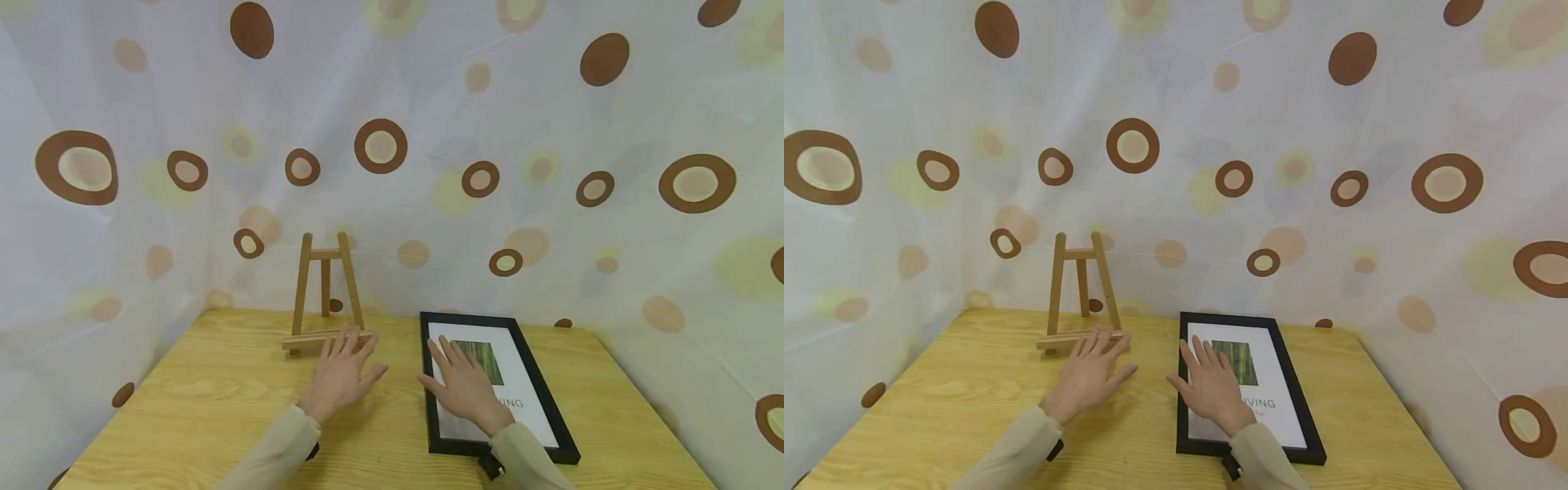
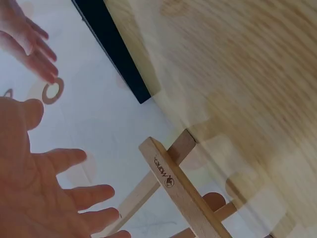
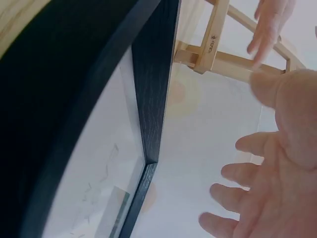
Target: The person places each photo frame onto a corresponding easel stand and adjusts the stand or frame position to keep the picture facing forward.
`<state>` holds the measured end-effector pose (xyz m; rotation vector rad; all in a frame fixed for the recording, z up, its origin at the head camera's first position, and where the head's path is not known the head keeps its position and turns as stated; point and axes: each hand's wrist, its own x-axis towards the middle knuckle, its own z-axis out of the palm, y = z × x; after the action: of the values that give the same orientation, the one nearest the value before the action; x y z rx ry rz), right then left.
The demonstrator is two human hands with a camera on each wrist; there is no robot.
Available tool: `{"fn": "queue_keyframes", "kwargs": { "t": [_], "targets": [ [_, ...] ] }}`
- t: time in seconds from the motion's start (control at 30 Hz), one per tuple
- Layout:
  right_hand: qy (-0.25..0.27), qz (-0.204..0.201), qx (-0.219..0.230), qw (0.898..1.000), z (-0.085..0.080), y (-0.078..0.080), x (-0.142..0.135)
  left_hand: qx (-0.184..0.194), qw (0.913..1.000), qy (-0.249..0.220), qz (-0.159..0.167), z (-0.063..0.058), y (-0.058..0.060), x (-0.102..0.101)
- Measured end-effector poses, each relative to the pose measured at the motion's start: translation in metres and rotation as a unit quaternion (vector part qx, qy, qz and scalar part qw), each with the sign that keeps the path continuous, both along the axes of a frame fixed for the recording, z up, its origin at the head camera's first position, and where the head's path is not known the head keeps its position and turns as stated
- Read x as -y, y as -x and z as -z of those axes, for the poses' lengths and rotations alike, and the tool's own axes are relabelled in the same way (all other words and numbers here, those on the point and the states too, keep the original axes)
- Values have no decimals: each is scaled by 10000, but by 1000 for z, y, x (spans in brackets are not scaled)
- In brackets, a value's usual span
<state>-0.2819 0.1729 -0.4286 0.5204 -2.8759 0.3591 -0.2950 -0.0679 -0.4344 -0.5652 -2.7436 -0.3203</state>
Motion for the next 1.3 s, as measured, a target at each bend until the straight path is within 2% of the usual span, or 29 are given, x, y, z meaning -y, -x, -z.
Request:
{"fn": "queue_keyframes", "kwargs": {
  "t": [0.1,0.2,0.3,0.43,0.5,0.7,0.87,0.97,1.07,1.17,1.3],
  "targets": [
    [257,-43,20,9997,-2,0,-2,0,9999,-135,25,2,2,-3],
    [700,25,307,9971,-4,0,-4,105,9991,-409,76,3,3,-7],
    [1243,113,738,9894,-4,1,-8,351,9965,-750,130,3,2,-9],
    [1685,151,953,9810,-2,3,-15,559,9910,-1182,296,3,3,-11],
    [1846,162,1000,9776,-1,4,-19,733,9858,-1464,382,4,3,-12],
    [2222,234,1194,9674,3,5,-29,1439,9607,-2314,530,5,3,-15],
    [2375,388,1281,9621,2,4,-42,1626,9536,-2467,573,9,4,-18],
    [2492,581,1435,9560,1,2,-53,1872,9439,-2649,620,12,5,-22],
    [2716,727,1708,9443,1,1,-66,2170,9301,-2904,601,14,6,-24],
    [3067,743,2096,9255,1,0,-79,2390,9170,-3147,539,16,7,-26],
    [3389,753,2500,9039,3,-2,-99,2524,9092,-3273,507,19,8,-29]
  ]
}}
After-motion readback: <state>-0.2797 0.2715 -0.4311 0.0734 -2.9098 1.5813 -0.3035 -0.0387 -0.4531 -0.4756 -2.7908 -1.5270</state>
